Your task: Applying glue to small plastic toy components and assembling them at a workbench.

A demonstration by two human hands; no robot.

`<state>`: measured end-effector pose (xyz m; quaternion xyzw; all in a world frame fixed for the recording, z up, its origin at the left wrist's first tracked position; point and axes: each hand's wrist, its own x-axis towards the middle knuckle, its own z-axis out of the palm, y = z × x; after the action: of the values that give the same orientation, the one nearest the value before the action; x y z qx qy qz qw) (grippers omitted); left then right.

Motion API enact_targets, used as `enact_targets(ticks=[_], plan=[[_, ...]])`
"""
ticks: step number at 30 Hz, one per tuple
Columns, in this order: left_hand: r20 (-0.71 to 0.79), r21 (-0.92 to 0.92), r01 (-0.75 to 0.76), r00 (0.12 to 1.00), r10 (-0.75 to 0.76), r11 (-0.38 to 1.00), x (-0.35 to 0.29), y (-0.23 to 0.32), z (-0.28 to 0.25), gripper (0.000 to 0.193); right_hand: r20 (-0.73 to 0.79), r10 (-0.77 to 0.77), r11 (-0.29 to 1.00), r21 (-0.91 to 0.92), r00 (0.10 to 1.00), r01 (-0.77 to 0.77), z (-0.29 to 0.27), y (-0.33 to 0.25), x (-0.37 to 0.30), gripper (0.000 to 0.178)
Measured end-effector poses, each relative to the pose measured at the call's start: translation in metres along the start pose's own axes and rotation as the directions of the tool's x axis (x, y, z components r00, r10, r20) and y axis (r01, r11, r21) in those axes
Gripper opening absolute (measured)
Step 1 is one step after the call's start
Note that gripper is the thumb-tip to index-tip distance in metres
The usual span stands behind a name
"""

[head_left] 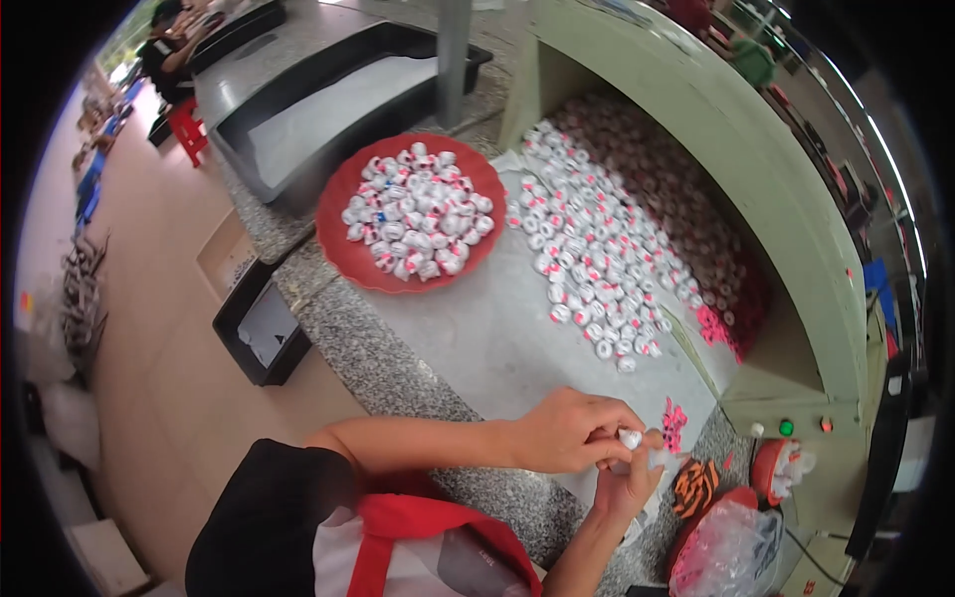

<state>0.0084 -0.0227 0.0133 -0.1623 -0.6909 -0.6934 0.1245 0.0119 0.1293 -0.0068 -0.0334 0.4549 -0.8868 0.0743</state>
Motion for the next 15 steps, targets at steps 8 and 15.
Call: enact_targets(ticks=[8, 15], plan=[[-0.309, 0.859, 0.202, 0.937, 0.163, 0.470, -0.007, -0.009, -0.180, 0.024, -0.111, 0.094, 0.929, -0.349, 0.989, -0.127, 0.008, -0.001, 0.000, 0.012], [-0.313, 0.918, 0.265, 0.941, 0.128, 0.294, 0.023, -0.037, -0.217, 0.024, -0.114, 0.146, 0.898, -0.402, 0.983, -0.180, 0.010, 0.004, 0.004, 0.010]])
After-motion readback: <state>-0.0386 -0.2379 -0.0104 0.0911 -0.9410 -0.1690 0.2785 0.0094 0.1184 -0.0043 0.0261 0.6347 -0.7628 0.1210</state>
